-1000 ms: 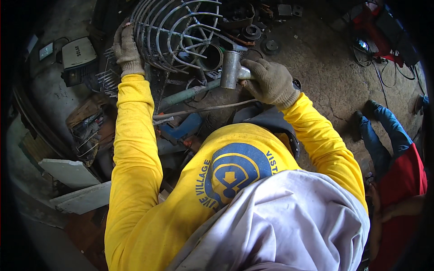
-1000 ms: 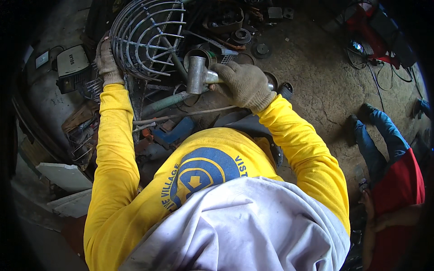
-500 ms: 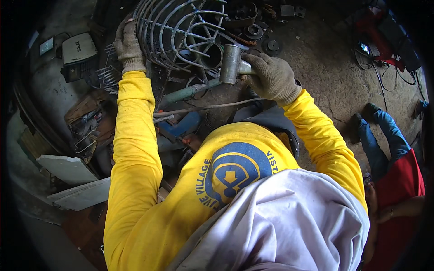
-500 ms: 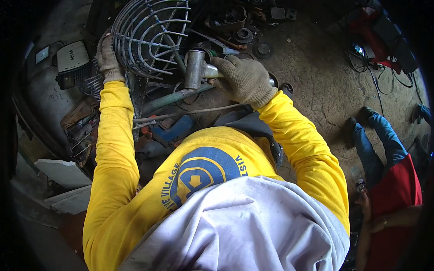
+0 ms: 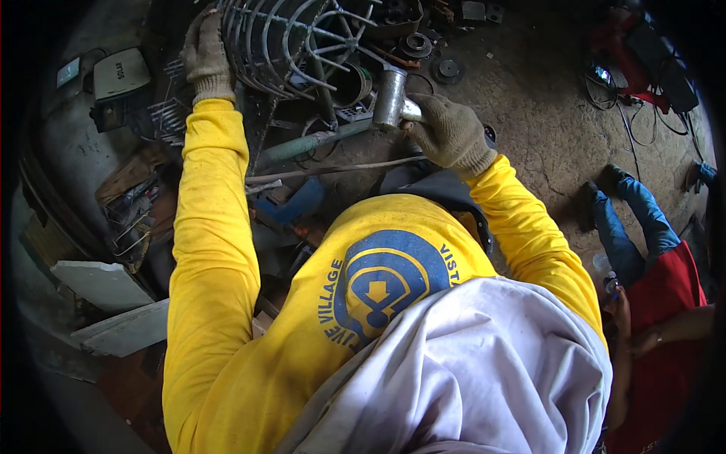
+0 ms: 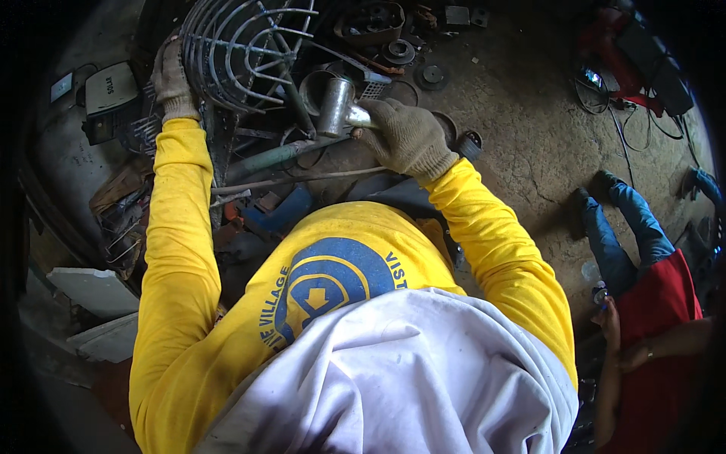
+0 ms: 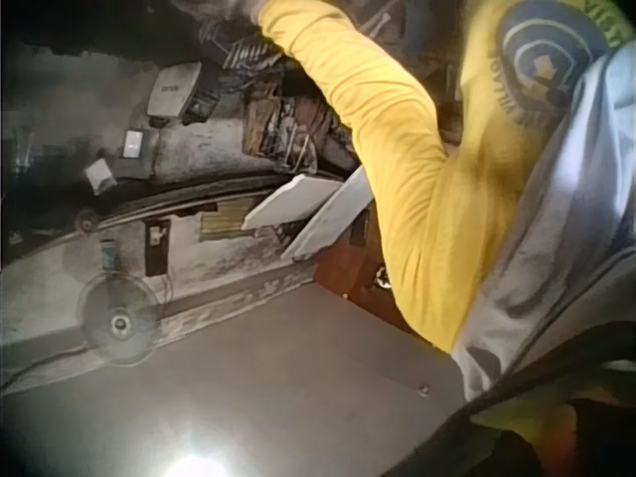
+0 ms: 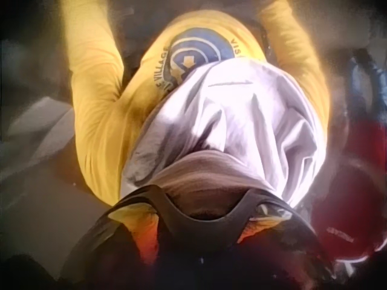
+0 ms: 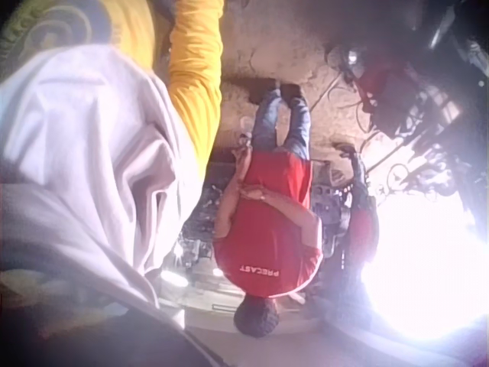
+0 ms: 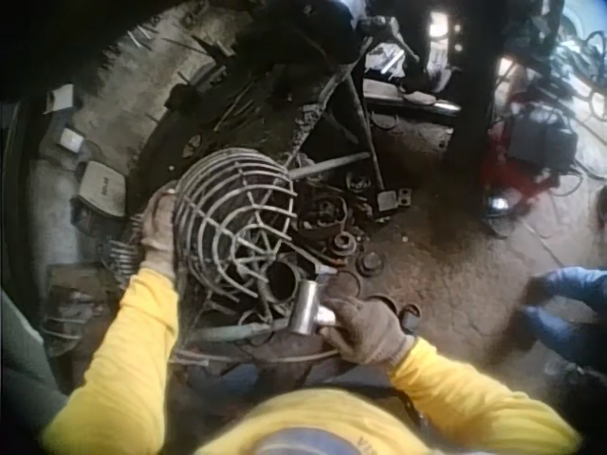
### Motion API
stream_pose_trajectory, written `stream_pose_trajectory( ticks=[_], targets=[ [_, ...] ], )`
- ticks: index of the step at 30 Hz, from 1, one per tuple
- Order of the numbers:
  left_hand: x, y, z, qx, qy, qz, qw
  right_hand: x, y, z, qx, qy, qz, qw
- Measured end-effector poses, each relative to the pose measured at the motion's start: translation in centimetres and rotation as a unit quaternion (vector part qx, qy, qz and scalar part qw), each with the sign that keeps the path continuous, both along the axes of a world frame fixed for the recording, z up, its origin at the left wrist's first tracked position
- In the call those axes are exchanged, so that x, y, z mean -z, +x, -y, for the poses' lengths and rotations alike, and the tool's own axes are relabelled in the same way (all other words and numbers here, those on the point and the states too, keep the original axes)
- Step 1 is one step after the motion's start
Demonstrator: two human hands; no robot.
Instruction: The person uses a hammer to strike a metal component against a circular metal cage on a workbench, then picks up an angle grinder.
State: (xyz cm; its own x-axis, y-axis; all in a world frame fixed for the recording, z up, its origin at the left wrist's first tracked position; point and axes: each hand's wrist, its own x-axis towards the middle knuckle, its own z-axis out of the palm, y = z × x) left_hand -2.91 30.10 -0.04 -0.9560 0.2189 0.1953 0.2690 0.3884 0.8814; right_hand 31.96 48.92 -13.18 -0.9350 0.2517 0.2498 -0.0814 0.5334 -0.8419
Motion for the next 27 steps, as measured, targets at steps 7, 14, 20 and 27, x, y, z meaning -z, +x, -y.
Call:
stream_pose_trajectory(
  ticks=[7,14,20,27],
  targets=[
    [1.3,-3.5,1.4,0.045,0.013,-0.039,0.998,1.7,3.0,2.5,0.051,-0.059,0.077,0.994],
    [0.9,-3.9,1.5,-0.029,-0.14,-0.081,0.986,2.8,5.3,0.4,0.056,-0.019,0.1,0.993],
    [0.3,-3.1,1.3,-0.105,-0.253,-0.058,0.96,1.6,6.7,-1.3,0.038,0.002,0.139,0.99],
    [-0.2,-1.1,0.5,-0.083,-0.264,-0.065,0.959,-0.7,7.6,-0.7,0.015,-0.005,0.182,0.983]
  ],
)
